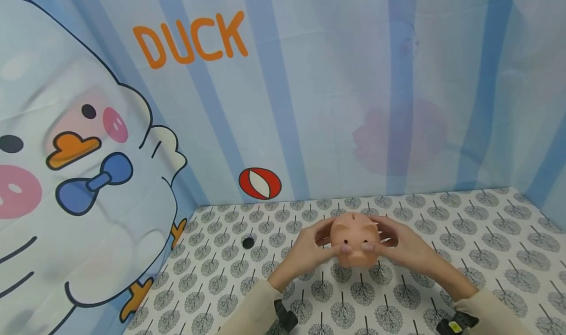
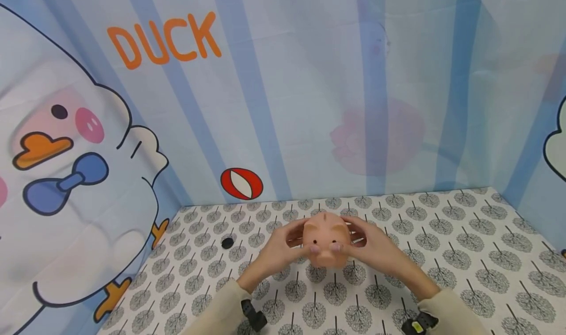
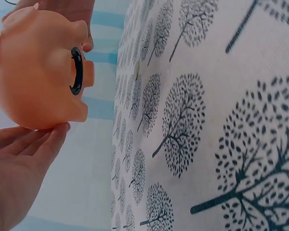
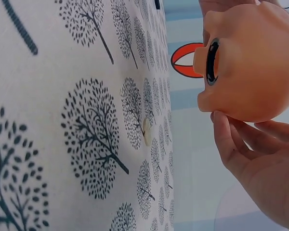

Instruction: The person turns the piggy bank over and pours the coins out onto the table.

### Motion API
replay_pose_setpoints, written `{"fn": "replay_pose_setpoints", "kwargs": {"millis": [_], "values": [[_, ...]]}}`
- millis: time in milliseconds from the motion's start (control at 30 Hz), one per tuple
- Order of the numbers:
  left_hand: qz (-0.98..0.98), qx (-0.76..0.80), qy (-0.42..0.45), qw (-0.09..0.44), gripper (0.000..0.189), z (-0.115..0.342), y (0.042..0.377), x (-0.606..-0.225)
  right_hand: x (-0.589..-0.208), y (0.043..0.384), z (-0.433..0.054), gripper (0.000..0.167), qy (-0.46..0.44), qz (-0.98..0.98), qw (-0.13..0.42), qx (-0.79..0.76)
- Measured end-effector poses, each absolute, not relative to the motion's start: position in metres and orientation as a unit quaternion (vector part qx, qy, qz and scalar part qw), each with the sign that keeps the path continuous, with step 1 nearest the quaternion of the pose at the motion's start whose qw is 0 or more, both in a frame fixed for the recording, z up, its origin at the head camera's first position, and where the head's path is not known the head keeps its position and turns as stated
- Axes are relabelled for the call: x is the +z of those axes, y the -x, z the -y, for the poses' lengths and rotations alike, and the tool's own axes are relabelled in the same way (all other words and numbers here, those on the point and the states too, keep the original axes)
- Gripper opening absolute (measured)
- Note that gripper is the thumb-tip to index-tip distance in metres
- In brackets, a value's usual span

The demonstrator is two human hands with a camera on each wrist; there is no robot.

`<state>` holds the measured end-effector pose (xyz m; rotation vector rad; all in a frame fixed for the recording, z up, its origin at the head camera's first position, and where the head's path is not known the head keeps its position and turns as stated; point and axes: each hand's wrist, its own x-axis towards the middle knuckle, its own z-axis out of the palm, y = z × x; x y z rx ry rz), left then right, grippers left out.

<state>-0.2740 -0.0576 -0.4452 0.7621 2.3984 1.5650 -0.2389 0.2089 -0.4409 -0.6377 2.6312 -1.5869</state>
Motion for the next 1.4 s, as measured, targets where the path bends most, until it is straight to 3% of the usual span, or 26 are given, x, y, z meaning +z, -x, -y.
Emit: {"fn": "replay_pose_setpoints", "kwargs": {"millis": [300, 533, 967, 1233, 1400], "values": [[-0.818, 0.522, -0.226, 0.083, 0.065, 0.054, 0.275, -0.443, -0.438, 0.240, -0.207, 0.064, 0.178, -0.845, 0.017, -0.503], [-0.836, 0.506, -0.204, 0.053, 0.062, 0.050, 0.281, -0.445, -0.435, 0.245, -0.204, 0.053, 0.170, -0.828, 0.070, -0.529], [-0.825, 0.521, -0.207, 0.077, 0.068, 0.048, 0.282, -0.445, -0.436, 0.244, -0.204, 0.058, 0.154, -0.832, 0.082, -0.527], [-0.834, 0.487, -0.242, 0.099, 0.064, 0.057, 0.283, -0.438, -0.432, 0.238, -0.207, 0.071, 0.178, -0.850, 0.033, -0.495], [-0.801, 0.520, -0.278, 0.099, 0.081, 0.062, 0.282, -0.432, -0.433, 0.236, -0.208, 0.086, 0.206, -0.839, -0.011, -0.503]]}}
